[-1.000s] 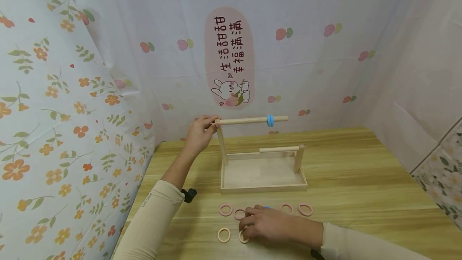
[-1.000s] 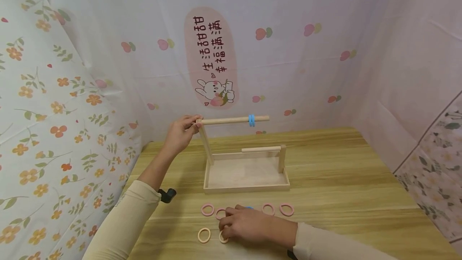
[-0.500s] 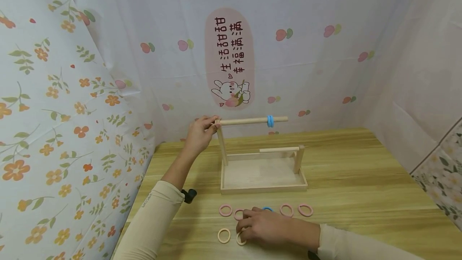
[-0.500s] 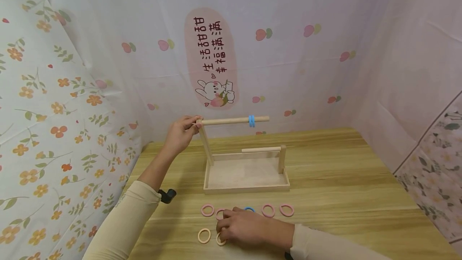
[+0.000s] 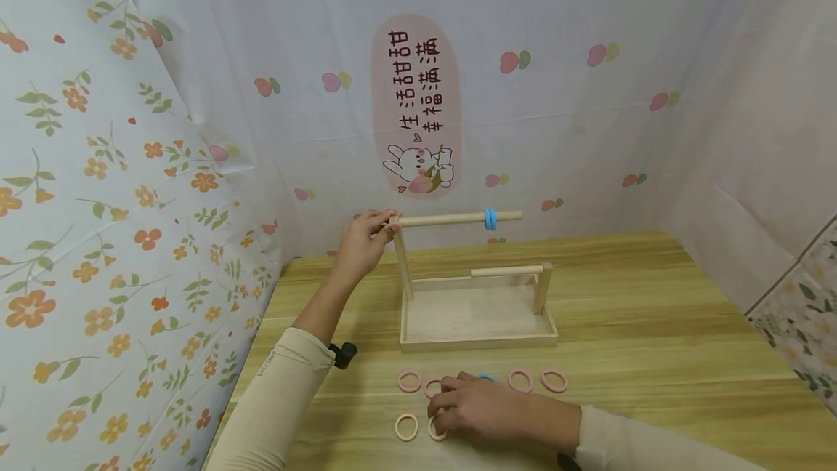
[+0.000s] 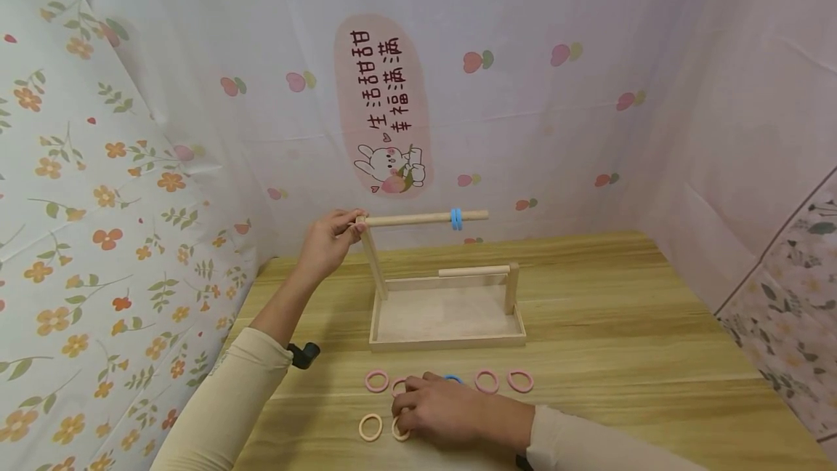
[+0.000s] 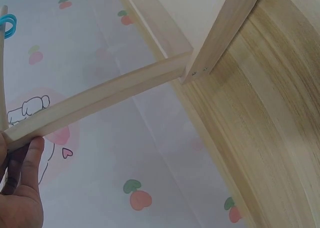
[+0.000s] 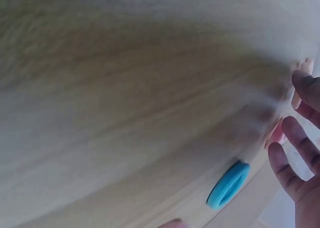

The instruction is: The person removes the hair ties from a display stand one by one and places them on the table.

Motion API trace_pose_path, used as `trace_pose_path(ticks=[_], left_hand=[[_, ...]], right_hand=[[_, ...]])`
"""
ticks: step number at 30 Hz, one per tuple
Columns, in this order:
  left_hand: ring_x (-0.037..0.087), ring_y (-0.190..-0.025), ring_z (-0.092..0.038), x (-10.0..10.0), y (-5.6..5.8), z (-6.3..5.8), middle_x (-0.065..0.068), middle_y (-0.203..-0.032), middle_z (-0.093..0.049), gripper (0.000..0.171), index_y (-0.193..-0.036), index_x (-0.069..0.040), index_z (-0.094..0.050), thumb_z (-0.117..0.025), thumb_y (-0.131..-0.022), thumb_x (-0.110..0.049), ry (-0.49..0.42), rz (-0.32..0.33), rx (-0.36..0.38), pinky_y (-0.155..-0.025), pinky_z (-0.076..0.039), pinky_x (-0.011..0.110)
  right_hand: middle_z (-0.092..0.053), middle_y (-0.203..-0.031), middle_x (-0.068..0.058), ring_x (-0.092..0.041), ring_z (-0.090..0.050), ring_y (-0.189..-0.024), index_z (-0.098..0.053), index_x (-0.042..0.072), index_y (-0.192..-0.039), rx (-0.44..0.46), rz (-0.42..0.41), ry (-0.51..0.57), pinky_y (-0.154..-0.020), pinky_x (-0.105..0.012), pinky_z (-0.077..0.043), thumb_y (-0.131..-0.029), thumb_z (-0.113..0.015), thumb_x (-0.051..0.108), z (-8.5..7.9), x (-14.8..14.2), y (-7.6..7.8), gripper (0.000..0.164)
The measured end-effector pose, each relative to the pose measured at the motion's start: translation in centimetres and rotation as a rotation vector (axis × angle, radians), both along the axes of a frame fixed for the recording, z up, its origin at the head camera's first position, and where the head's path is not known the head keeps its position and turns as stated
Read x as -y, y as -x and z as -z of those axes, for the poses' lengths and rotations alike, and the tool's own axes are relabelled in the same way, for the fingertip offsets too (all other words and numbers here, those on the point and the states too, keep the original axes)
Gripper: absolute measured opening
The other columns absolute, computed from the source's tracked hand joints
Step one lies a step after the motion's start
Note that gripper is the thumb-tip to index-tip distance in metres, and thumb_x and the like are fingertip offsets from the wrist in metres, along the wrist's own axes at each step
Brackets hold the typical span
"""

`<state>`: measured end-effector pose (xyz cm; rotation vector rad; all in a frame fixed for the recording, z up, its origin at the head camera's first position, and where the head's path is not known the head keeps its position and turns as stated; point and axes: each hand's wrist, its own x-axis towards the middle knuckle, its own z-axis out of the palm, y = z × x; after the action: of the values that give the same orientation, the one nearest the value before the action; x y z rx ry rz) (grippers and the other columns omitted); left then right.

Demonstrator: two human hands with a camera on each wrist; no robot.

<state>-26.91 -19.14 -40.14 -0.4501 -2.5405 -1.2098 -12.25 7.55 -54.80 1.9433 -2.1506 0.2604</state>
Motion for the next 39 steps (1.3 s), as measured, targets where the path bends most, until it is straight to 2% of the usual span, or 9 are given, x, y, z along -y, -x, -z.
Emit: trace_pose_path(ticks=[7, 15, 21, 27, 34, 39], left_hand=[[0.038, -0.120, -0.079, 0.1, 0.1, 0.0, 0.020, -0.135, -0.075, 0.042, -0.145, -0.006, -0.073, -0.073, -0.106, -0.022, 0.010, -0.007, -0.014, -0.092, -0.069, 0.047], [0.037, -0.122, -0.078, 0.2, 0.3, 0.2, 0.020, -0.136, -0.074, 0.043, -0.147, -0.005, -0.071, -0.071, -0.107, -0.023, 0.009, -0.001, -0.007, -0.095, -0.068, 0.046], [0.038, -0.122, -0.078, 0.2, 0.1, 0.1, 0.020, -0.138, -0.074, 0.044, -0.147, -0.006, -0.071, -0.071, -0.107, -0.025, 0.020, -0.005, -0.003, -0.095, -0.068, 0.048], [0.038, -0.121, -0.078, 0.1, 0.0, 0.1, 0.020, -0.138, -0.073, 0.045, -0.148, -0.006, -0.070, -0.071, -0.107, -0.025, 0.018, -0.002, -0.002, -0.094, -0.069, 0.046], [0.037, -0.121, -0.079, 0.1, -0.1, 0.1, 0.020, -0.138, -0.073, 0.045, -0.148, -0.006, -0.070, -0.072, -0.107, -0.024, 0.010, -0.003, 0.009, -0.093, -0.069, 0.044], [0.038, -0.120, -0.079, 0.0, -0.1, 0.1, 0.021, -0.137, -0.074, 0.044, -0.147, -0.005, -0.071, -0.072, -0.107, -0.023, 0.004, -0.003, -0.002, -0.092, -0.069, 0.045]], right_hand=[[-0.075, -0.123, 0.013, -0.007, -0.064, -0.106, -0.079, 0.029, -0.107, 0.012, -0.016, 0.026, -0.087, -0.017, -0.052, -0.105, -0.076, 0.031, -0.4, -0.5, 0.4, 0.004], [-0.075, -0.125, 0.012, -0.007, -0.064, -0.105, -0.075, 0.028, -0.101, 0.051, -0.027, 0.031, -0.085, -0.015, -0.048, -0.102, -0.078, 0.032, -0.5, -0.7, 0.5, 0.006], [-0.077, -0.125, 0.009, -0.008, -0.065, -0.104, -0.079, 0.026, -0.109, 0.023, -0.005, 0.072, -0.088, -0.018, -0.053, -0.097, -0.086, 0.029, -1.0, -1.4, 1.0, 0.014], [-0.077, -0.127, 0.006, -0.010, -0.066, -0.108, -0.080, 0.022, -0.120, 0.045, 0.056, 0.077, -0.096, -0.027, -0.059, -0.097, -0.088, 0.025, -2.3, -2.9, 2.0, 0.025], [-0.076, -0.124, 0.005, -0.011, -0.064, -0.101, -0.079, 0.021, -0.117, 0.019, 0.087, 0.159, -0.080, -0.019, -0.054, -0.089, -0.095, 0.022, -3.6, -4.1, 3.8, 0.032], [-0.076, -0.122, 0.005, -0.011, -0.065, -0.098, -0.077, 0.021, -0.116, -0.010, 0.103, 0.227, -0.082, -0.021, -0.057, -0.090, -0.094, 0.022, -4.8, -4.8, 5.1, 0.031]])
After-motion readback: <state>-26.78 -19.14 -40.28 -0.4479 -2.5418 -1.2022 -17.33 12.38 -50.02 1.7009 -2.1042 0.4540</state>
